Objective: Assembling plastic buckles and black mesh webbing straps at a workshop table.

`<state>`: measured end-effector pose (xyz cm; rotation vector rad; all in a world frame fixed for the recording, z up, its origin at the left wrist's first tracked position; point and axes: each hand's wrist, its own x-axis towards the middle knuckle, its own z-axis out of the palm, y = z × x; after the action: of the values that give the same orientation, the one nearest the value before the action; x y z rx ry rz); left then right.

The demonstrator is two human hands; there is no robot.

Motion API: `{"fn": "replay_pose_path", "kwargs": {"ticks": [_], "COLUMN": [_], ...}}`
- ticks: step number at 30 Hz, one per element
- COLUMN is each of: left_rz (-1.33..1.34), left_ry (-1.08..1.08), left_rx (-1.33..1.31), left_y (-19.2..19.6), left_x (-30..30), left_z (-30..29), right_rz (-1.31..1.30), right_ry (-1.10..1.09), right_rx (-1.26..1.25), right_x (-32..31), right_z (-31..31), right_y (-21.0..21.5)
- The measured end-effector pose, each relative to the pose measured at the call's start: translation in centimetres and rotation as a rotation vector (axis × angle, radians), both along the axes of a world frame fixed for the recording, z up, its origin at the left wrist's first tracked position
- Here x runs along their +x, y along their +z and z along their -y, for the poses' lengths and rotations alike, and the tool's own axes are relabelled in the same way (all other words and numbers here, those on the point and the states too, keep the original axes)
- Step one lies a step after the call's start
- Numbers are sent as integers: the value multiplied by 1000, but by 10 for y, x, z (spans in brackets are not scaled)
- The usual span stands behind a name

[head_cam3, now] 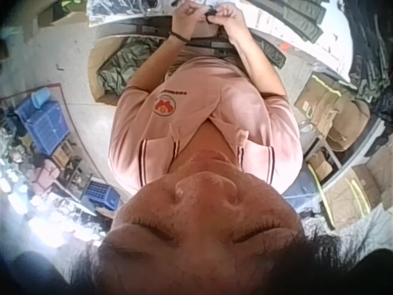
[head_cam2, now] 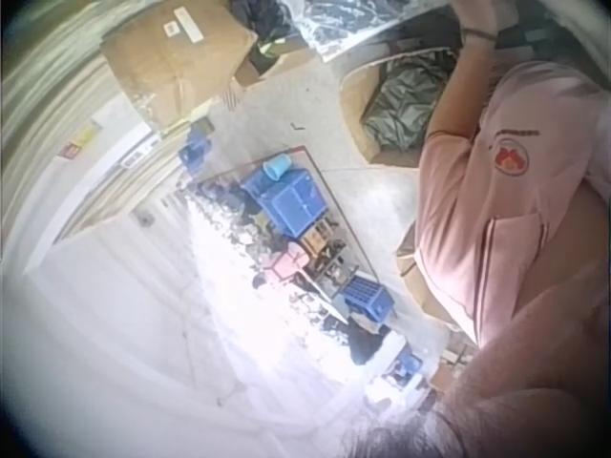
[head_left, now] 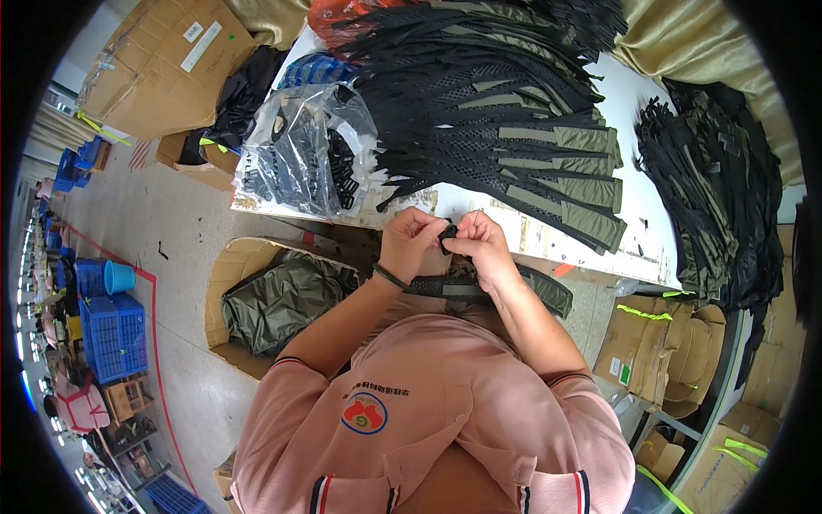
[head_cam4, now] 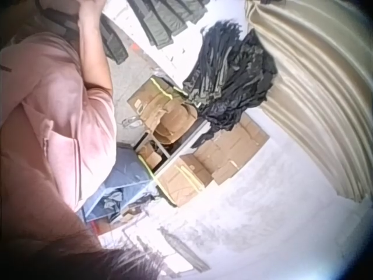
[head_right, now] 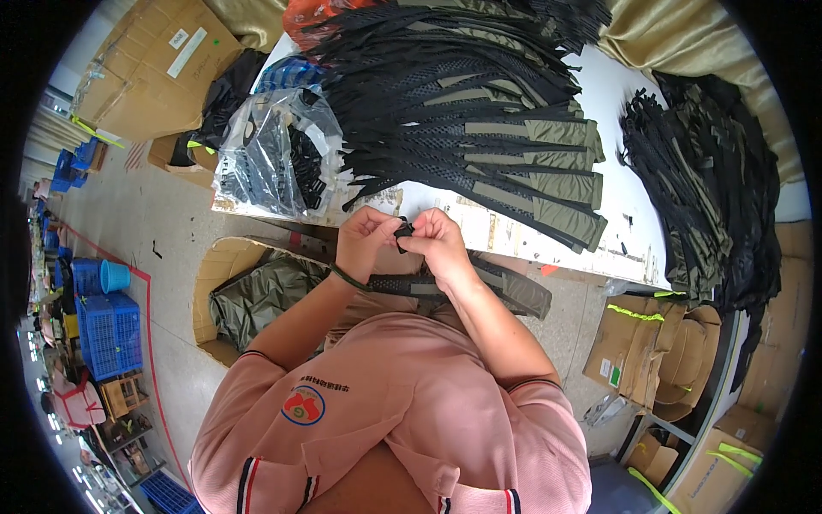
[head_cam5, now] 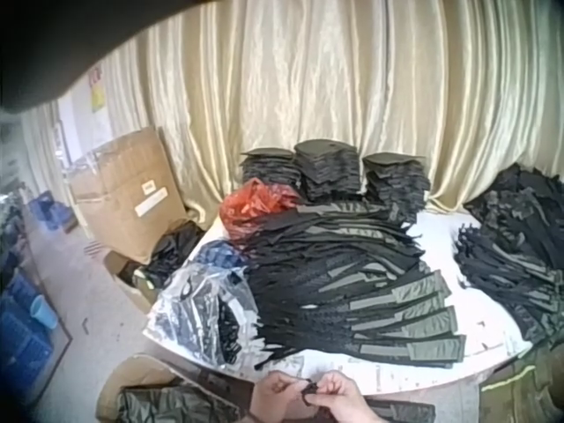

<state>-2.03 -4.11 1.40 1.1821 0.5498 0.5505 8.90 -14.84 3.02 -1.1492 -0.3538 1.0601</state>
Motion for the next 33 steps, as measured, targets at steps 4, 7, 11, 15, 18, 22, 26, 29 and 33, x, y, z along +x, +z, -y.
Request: {"fn": "replay_pose_path", "kwargs": {"ticks": [4,7,11,15,18,22,26,29,33], "left_rz": [24,82,179,136,100,-49,26,-198,-454], "left_ry": [-80,-109,-164,-200,-217,-357,-363,-228,41], "left_rx": [202,130,121,260,517,315,-65,-250,1090], "left_y": [-3,-2,-3,-13,-9,-6,5,-25,-31], "left_x": [-3,-2,-2,-6,-5,-13,-50,-88,-85], "left_z": [0,2,10,1,0,4,2,-24,-35], "right_rz": [-24,-38,-117,-287,339,475,377,1464,1694], "right_ry": [-14,-49,-136,77,166,258,199,-196,-263], "right_rx": [-10,11,53,28,-91,-174,-133,-312,-456], "right_x": [1,3,-6,10,17,19,37,77,96], "right_z": [3,5,5,10,8,5,3,-6,-16], "right_y": [0,-6,3,24,13,9,-1,-10,-8]}}
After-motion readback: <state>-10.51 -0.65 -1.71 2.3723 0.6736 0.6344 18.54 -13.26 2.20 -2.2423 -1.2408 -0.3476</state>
